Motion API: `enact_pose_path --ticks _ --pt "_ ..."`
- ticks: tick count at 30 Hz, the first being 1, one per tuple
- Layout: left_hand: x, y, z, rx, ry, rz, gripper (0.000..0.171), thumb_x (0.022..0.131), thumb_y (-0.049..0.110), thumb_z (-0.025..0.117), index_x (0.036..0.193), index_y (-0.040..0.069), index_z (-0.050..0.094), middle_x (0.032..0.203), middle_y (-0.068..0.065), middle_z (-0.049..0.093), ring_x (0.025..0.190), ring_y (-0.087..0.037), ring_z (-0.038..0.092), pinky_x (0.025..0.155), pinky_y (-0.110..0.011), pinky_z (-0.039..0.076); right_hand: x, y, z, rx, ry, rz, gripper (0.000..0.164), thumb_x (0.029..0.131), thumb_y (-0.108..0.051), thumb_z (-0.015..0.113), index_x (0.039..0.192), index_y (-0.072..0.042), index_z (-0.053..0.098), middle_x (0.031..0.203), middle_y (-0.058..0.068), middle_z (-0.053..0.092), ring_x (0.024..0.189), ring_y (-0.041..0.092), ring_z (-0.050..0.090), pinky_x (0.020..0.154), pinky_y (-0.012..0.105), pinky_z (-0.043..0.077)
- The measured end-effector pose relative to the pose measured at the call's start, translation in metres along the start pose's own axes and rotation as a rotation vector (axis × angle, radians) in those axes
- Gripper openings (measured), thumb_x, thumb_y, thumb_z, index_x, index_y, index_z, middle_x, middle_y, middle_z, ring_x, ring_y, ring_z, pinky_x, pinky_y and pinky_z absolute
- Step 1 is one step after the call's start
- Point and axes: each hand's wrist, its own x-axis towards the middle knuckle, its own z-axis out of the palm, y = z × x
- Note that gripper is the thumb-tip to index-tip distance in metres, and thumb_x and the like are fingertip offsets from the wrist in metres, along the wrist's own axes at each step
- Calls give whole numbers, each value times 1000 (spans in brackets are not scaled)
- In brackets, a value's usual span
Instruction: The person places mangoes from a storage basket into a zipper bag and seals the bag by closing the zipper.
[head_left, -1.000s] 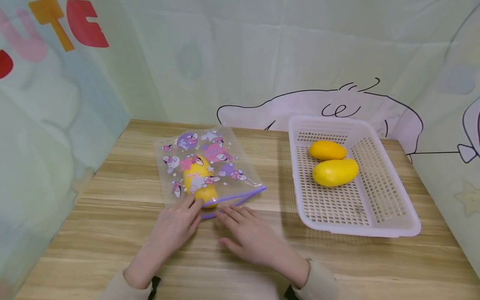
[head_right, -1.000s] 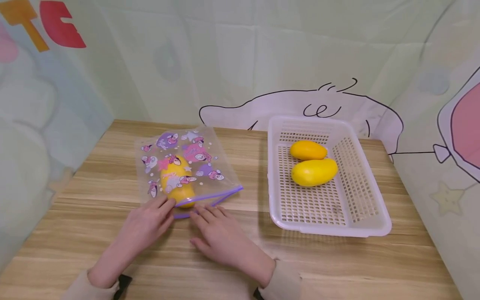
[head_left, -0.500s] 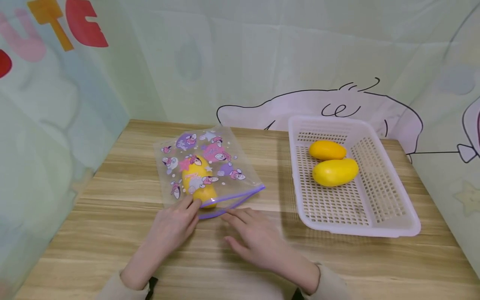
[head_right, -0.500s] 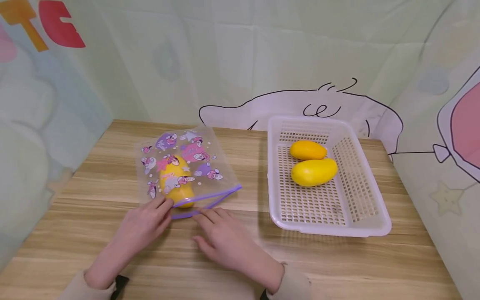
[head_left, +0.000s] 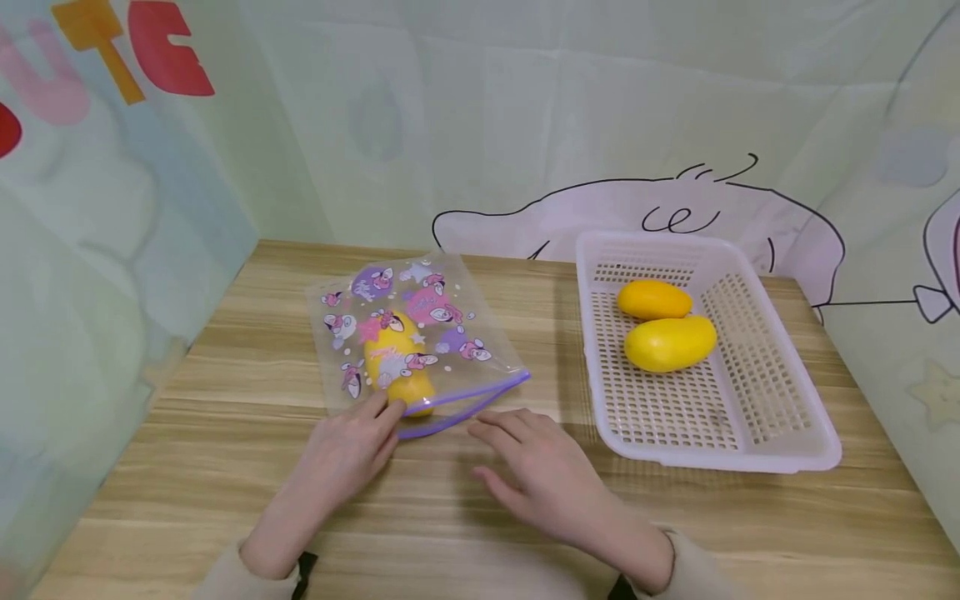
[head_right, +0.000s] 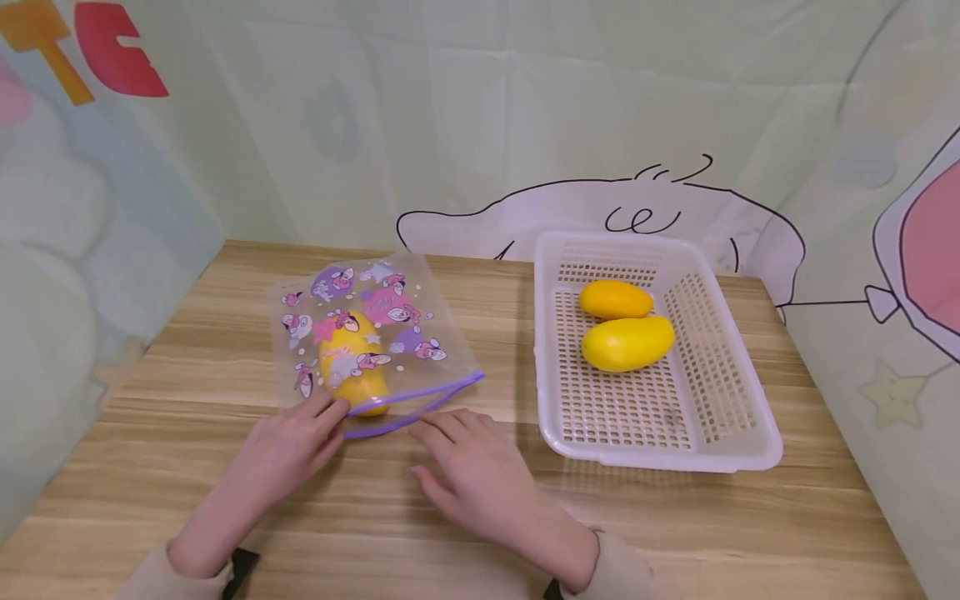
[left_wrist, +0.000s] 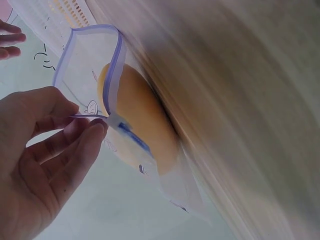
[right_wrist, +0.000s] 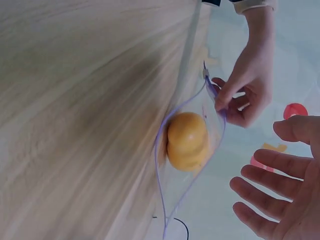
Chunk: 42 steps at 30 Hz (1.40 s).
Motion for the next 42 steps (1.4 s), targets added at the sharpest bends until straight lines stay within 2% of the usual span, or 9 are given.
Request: enact_pose_path --ticks 12,21,30,42 --pt "0 -2 0 -9 -7 14 21 74 10 74 87 11 58 75 1 53 54 -8 39 44 -18 31 -10 13 -18 4 45 48 43 83 -33 71 122 -19 63 126 -4 63 112 13 59 96 34 49" --pt "-1 -1 1 -7 -4 14 22 74 10 75 87 11 58 75 1 54 54 -8 42 44 -17 31 -15 23 -31 -51 42 37 44 82 -31 72 122 -16 63 125 0 64 112 18 60 97 38 47" --pt "-2 -2 2 -4 9 17 21 73 9 75 85 11 57 73 2 52 53 -7 38 43 -16 28 -20 31 -39 -77 35 35 45 81 -30 73 123 -15 62 125 1 64 111 19 60 94 39 48" --pt "-2 -2 2 -6 17 28 20 74 10 73 85 12 56 72 2 50 53 -7 37 43 -16 26 -25 48 -53 -117 47 16 48 78 -26 74 123 -13 61 123 4 64 109 22 59 96 42 48"
